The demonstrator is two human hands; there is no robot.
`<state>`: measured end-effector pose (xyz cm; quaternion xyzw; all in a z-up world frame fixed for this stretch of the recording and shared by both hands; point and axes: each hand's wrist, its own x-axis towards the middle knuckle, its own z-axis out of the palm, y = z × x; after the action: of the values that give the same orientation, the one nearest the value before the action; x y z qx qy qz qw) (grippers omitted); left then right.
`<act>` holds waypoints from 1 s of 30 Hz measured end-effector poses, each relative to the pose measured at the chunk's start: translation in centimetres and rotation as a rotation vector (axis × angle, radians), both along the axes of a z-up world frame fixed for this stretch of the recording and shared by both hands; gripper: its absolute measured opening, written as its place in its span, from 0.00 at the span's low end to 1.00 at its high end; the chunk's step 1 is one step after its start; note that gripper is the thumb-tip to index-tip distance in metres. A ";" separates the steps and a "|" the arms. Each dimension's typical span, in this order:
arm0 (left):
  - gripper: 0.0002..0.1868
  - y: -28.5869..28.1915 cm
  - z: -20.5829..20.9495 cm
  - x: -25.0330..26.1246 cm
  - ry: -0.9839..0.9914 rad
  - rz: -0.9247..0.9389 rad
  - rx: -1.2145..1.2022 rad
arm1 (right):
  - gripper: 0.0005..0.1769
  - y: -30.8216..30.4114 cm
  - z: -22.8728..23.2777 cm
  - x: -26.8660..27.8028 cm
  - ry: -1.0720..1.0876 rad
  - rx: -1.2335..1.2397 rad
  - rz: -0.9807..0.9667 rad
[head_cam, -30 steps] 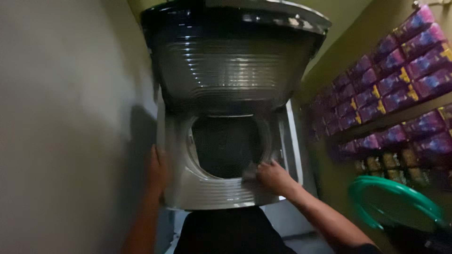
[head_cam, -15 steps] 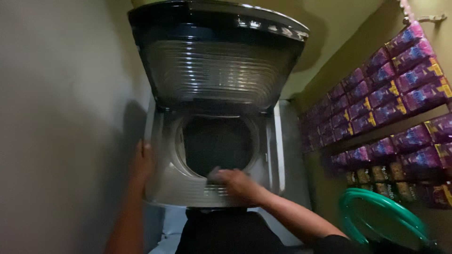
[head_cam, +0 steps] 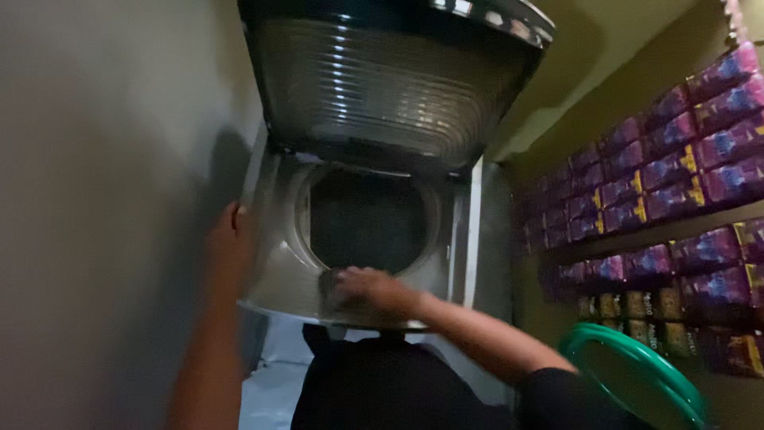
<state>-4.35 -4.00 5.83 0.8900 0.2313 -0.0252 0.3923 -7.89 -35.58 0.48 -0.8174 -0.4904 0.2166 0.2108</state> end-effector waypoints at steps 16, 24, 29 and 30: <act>0.28 1.7 -0.5 1.0 -0.087 -0.095 -0.075 | 0.18 6.3 -5.3 3.4 0.551 0.089 -0.551; 0.29 2.8 -1.3 2.6 -0.022 -0.070 -0.099 | 0.18 -0.2 0.1 7.6 0.490 -0.495 -0.299; 0.29 2.7 -0.1 3.5 0.068 -0.051 -0.207 | 0.19 -3.3 -2.1 11.3 0.159 -0.935 -0.391; 0.29 2.6 0.0 3.7 0.054 -0.066 -0.200 | 0.19 -2.9 -3.7 11.4 0.274 -0.816 -0.351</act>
<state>-0.64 -1.36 5.82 0.8524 0.2087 -0.0853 0.4718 3.46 -38.50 -3.18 -0.8680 -0.1869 0.4590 -0.0316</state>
